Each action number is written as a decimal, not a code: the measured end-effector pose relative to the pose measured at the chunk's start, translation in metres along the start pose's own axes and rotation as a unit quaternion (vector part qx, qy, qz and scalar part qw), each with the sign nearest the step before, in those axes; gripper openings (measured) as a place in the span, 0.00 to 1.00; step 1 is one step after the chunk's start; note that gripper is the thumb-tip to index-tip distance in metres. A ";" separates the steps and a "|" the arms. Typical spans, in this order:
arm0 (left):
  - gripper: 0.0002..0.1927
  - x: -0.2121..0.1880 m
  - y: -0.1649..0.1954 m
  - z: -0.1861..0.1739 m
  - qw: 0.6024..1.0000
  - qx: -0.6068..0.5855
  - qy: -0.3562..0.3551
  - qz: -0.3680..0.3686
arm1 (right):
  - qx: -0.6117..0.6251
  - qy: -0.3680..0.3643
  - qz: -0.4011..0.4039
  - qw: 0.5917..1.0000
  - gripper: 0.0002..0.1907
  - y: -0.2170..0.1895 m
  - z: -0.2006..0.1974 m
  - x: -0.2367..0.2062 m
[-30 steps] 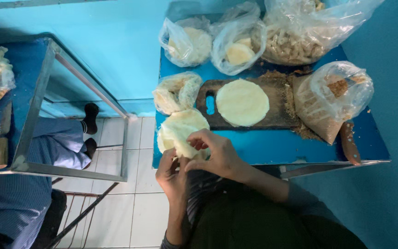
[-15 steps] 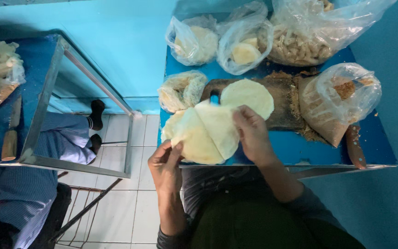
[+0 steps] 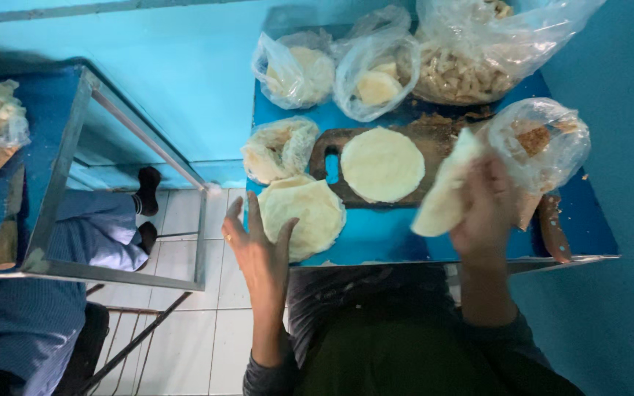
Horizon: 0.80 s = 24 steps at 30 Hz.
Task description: The person cuts round flatbread discs in half with a knife on a wooden cutting board, then tears and separates the soft layers of each piece by hand, setting the separated pieces on the table beside bags of ingredients.
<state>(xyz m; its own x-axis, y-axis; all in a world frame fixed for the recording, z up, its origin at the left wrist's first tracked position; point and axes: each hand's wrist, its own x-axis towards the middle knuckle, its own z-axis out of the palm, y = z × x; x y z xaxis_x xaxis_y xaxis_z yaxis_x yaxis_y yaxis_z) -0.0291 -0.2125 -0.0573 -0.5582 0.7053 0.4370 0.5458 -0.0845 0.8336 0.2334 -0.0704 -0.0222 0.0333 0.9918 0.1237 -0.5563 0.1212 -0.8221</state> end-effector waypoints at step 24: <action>0.56 -0.017 0.056 0.019 0.638 -0.688 -0.209 -0.276 | -0.323 -0.317 -0.163 0.876 0.14 0.006 0.054 -0.036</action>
<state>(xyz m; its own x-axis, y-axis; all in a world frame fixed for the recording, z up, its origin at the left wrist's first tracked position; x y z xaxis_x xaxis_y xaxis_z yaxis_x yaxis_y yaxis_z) 0.0232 -0.2162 -0.0242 -0.0549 0.9967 0.0605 -0.8874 -0.0765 0.4547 0.1835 -0.1072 -0.0016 -0.4798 0.7018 0.5266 -0.0093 0.5960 -0.8029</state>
